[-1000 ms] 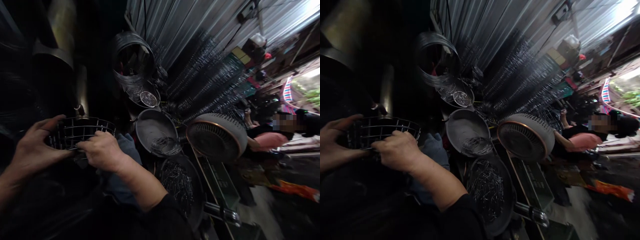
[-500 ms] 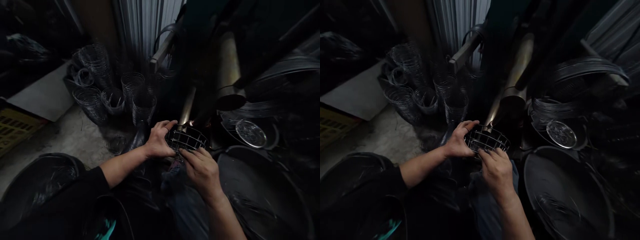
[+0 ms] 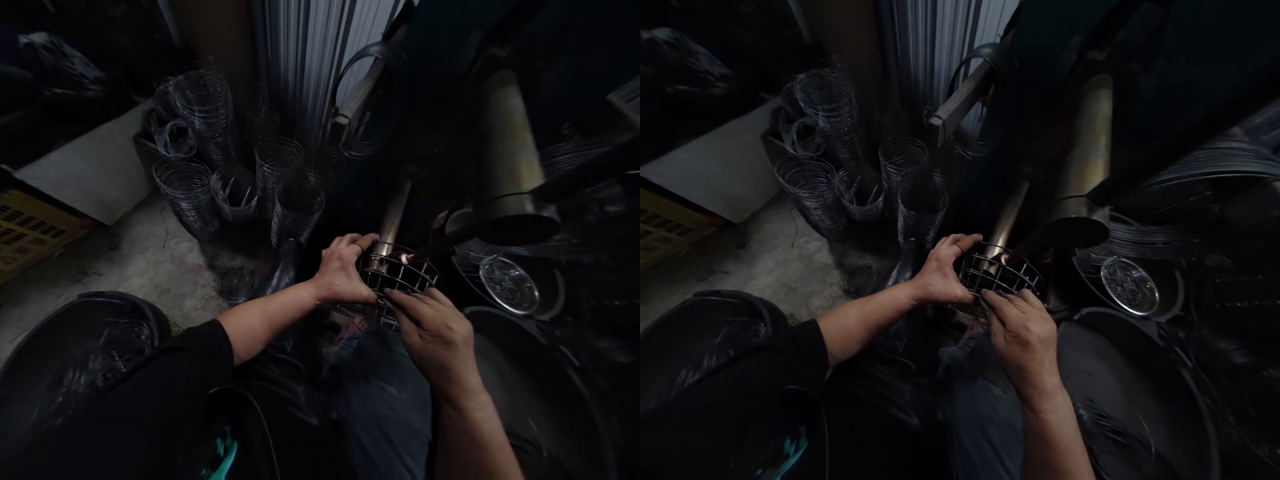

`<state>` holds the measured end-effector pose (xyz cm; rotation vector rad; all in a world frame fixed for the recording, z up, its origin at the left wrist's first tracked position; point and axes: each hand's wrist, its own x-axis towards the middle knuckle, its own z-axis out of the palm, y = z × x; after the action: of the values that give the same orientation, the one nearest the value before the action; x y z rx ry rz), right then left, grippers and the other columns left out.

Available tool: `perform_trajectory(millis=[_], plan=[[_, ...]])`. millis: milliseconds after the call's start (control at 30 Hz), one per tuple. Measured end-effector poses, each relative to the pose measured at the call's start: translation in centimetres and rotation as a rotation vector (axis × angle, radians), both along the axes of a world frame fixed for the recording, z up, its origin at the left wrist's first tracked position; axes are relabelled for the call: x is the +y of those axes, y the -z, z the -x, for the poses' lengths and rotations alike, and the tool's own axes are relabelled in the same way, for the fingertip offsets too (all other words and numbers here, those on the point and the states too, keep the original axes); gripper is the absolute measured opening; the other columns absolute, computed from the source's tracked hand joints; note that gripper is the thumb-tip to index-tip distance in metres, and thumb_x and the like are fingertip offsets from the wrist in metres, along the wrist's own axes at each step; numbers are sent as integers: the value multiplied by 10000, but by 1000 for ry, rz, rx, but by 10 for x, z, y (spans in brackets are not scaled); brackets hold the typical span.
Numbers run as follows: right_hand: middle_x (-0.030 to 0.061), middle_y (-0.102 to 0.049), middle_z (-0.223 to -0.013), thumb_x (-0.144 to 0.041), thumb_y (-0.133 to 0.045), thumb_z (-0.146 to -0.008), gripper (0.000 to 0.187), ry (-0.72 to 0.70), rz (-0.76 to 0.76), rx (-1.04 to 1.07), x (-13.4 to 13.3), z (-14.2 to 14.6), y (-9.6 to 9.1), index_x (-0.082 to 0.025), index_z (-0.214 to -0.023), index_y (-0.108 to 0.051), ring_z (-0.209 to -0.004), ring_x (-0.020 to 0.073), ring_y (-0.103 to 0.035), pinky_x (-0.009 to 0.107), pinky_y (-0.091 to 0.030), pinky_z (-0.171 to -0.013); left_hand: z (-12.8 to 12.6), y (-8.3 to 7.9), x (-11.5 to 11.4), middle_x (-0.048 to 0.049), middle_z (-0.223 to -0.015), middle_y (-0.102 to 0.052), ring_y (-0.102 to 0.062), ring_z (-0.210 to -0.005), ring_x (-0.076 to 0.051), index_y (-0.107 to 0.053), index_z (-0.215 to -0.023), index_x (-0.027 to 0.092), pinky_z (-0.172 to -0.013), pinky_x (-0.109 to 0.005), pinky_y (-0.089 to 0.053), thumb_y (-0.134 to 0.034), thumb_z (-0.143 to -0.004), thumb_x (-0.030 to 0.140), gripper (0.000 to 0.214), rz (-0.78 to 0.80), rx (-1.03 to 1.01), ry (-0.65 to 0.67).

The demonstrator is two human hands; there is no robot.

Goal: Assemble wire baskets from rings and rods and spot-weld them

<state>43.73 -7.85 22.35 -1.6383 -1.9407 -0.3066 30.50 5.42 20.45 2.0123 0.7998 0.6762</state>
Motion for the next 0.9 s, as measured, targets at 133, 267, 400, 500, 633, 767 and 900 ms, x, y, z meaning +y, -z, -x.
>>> perform_trajectory(millis=[133,267,400,500,633,767,900], plan=[[50,-690,-733,-133,-563,-884,161,20,12,-11,0,-2,-2,-132,-959,-706,-639,175,-582,317,-508,-629,-1,-4,0,-92,-1307,-508,-478,-1201,-296,-480,-1346,231,-1031,-477,-427,-817,-439,421,986,4,20,-3],[40,-709,-767,-136,-556,-881,174,3,12,61,3,-3,-4,-176,-943,-713,-679,174,-619,306,-523,-654,-2,-6,2,-80,-1286,-526,-486,-1194,-292,-496,-1331,241,-1031,-472,-427,-812,-447,424,957,12,46,-9],[51,-715,-777,-146,-573,-875,158,24,27,73,8,-5,-4,-157,-943,-716,-679,181,-623,306,-515,-643,-6,-5,7,-69,-1294,-521,-490,-1188,-290,-494,-1332,256,-1021,-468,-437,-814,-441,424,961,13,61,-5],[50,-722,-786,-158,-572,-874,160,56,5,58,16,-13,-3,-165,-920,-724,-687,185,-632,311,-516,-658,-14,-5,13,-76,-1296,-522,-496,-1179,-294,-486,-1345,247,-1014,-462,-443,-815,-437,398,978,23,75,-19],[38,-728,-823,-232,-584,-880,170,98,44,143,21,-19,-3,-208,-937,-743,-727,190,-656,321,-527,-697,-22,-8,19,-87,-1290,-527,-496,-1175,-312,-493,-1344,235,-1010,-470,-441,-827,-426,400,991,19,96,-47],[51,-726,-914,-306,-633,-872,234,322,-9,407,7,-5,-10,-220,-1067,-728,-785,203,-666,336,-535,-742,-25,-10,24,-80,-1301,-515,-473,-1199,-316,-487,-1343,252,-1015,-484,-431,-838,-413,363,1001,37,122,-23],[42,-733,-911,-330,-738,-791,289,455,-100,782,-11,8,-15,-211,-1054,-733,-742,188,-685,328,-557,-773,-34,-11,33,-80,-1305,-512,-462,-1204,-321,-475,-1355,240,-1019,-510,-417,-833,-409,346,1017,43,139,-60]])
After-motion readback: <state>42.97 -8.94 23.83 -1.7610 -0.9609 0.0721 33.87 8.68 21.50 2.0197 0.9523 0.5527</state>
